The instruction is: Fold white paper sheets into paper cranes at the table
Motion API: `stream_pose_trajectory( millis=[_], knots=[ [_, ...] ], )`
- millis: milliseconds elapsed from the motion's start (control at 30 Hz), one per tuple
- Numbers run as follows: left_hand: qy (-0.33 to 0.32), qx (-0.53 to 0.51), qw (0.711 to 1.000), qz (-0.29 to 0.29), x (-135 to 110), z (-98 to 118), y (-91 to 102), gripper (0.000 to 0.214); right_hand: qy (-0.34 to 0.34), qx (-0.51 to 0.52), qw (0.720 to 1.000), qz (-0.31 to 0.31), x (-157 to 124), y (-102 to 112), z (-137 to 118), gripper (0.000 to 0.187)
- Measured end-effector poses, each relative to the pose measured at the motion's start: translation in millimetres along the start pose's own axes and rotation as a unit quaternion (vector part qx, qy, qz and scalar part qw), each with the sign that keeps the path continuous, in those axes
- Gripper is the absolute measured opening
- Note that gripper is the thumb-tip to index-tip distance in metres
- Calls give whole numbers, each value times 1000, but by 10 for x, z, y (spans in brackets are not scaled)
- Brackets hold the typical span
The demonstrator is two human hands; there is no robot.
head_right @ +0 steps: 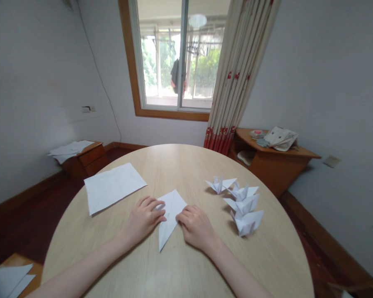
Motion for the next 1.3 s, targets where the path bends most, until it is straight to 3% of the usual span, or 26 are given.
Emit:
stream_pose_trajectory(
  millis=[267,467,600,733,900,1300],
  knots=[
    [7,-83,996,-2,16,21,-7,17,1,78,997,19,7,7,15,23],
    [-1,-88,996,13,15,84,43,43,-68,167,984,-4,-9,-140,114,21],
    [-8,-62,998,0,10,119,50,54,-62,181,981,9,-10,-188,130,23],
    [-9,-45,999,-17,5,124,53,49,-30,136,990,14,-25,-228,147,39],
    [-14,-51,999,-15,2,131,76,37,12,64,997,-49,-34,-278,128,61],
    [-25,-86,995,-34,-11,109,73,30,-11,16,999,-41,12,-51,27,32]
  ],
)
Point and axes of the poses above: each hand's wrist, its own x-axis towards the middle knuckle, its own y-axis out of the back of the hand, z = x × y, the point moved 4 cm from there along x, towards the middle knuckle, and after that the axes turned 5 degrees about -x, right-handed, at the moved point
